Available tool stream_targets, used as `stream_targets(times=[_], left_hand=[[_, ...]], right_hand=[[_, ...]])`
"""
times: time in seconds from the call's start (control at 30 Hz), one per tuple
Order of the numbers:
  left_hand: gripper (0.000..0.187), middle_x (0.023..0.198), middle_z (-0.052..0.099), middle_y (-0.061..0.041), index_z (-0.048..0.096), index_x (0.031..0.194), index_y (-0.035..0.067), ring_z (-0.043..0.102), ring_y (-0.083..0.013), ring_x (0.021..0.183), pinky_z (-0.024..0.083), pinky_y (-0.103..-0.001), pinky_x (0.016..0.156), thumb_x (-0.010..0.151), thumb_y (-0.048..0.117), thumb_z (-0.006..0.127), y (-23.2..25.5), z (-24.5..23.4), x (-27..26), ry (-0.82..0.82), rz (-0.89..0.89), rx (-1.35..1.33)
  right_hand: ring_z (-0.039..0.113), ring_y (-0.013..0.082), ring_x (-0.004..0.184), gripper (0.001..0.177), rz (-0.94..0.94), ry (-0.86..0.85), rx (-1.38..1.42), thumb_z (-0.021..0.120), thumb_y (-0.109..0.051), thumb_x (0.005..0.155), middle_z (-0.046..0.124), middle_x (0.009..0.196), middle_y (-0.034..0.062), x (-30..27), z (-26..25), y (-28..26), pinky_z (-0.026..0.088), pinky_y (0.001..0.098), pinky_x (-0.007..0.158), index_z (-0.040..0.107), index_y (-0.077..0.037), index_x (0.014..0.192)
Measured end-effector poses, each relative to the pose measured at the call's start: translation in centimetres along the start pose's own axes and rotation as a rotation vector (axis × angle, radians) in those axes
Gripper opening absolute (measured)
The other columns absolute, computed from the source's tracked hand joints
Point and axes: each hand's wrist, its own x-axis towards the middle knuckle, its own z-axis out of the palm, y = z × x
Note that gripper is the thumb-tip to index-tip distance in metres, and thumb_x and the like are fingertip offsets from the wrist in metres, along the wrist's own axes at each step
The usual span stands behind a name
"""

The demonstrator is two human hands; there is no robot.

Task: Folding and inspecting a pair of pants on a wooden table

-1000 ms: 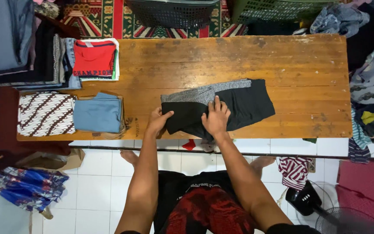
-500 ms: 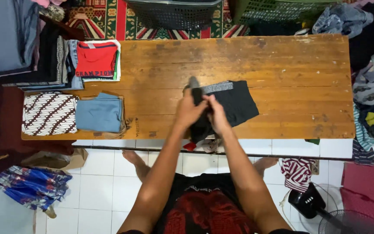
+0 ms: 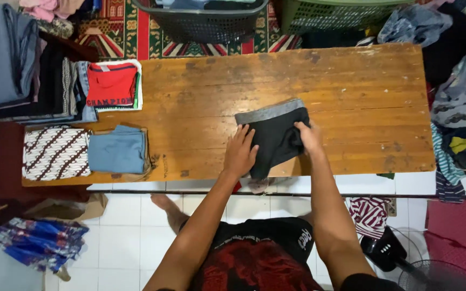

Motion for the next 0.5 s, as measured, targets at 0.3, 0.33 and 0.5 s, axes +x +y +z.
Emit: stream_targets(times=[0.3, 0.33, 0.5], left_hand=[[0.079, 0.181, 0.007, -0.014, 0.023, 0.171, 0.012, 0.001, -0.0337, 0.167, 0.007, -0.067, 0.130, 0.110, 0.058, 0.043, -1.2, 2.3, 2.9, -0.289, -0.043, 0.347], [0.084, 0.181, 0.003, -0.014, 0.019, 0.172, 0.015, -0.002, -0.0350, 0.166, 0.010, -0.068, 0.130, 0.107, 0.065, 0.040, -1.5, 2.4, 2.8, -0.334, -0.067, 0.399], [0.092, 0.180, 0.000, -0.016, 0.013, 0.172, 0.019, -0.004, -0.0401, 0.165, 0.012, -0.073, 0.128, 0.103, 0.074, 0.039, -2.4, 2.4, 3.8, -0.394, -0.091, 0.394]], right_hand=[[0.060, 0.0384, 0.133, 0.049, -1.444, -0.027, -1.244, 0.063, -0.023, 0.086, 0.066, 0.139, 0.0175, -8.7, 4.0, -5.5, 0.042, 0.0513, 0.112, 0.072, -0.011, 0.133], [0.052, 0.0405, 0.141, 0.053, -1.353, -0.041, -1.411, 0.062, -0.034, 0.093, 0.059, 0.149, 0.0177, -8.4, 2.8, -4.8, 0.037, 0.0564, 0.114, 0.066, -0.019, 0.143], [0.016, 0.0439, 0.163, 0.075, -0.671, -0.078, -1.597, 0.040, -0.064, 0.106, 0.017, 0.178, 0.0222, -7.8, 0.4, -5.8, 0.008, 0.0619, 0.132, 0.030, -0.026, 0.170]])
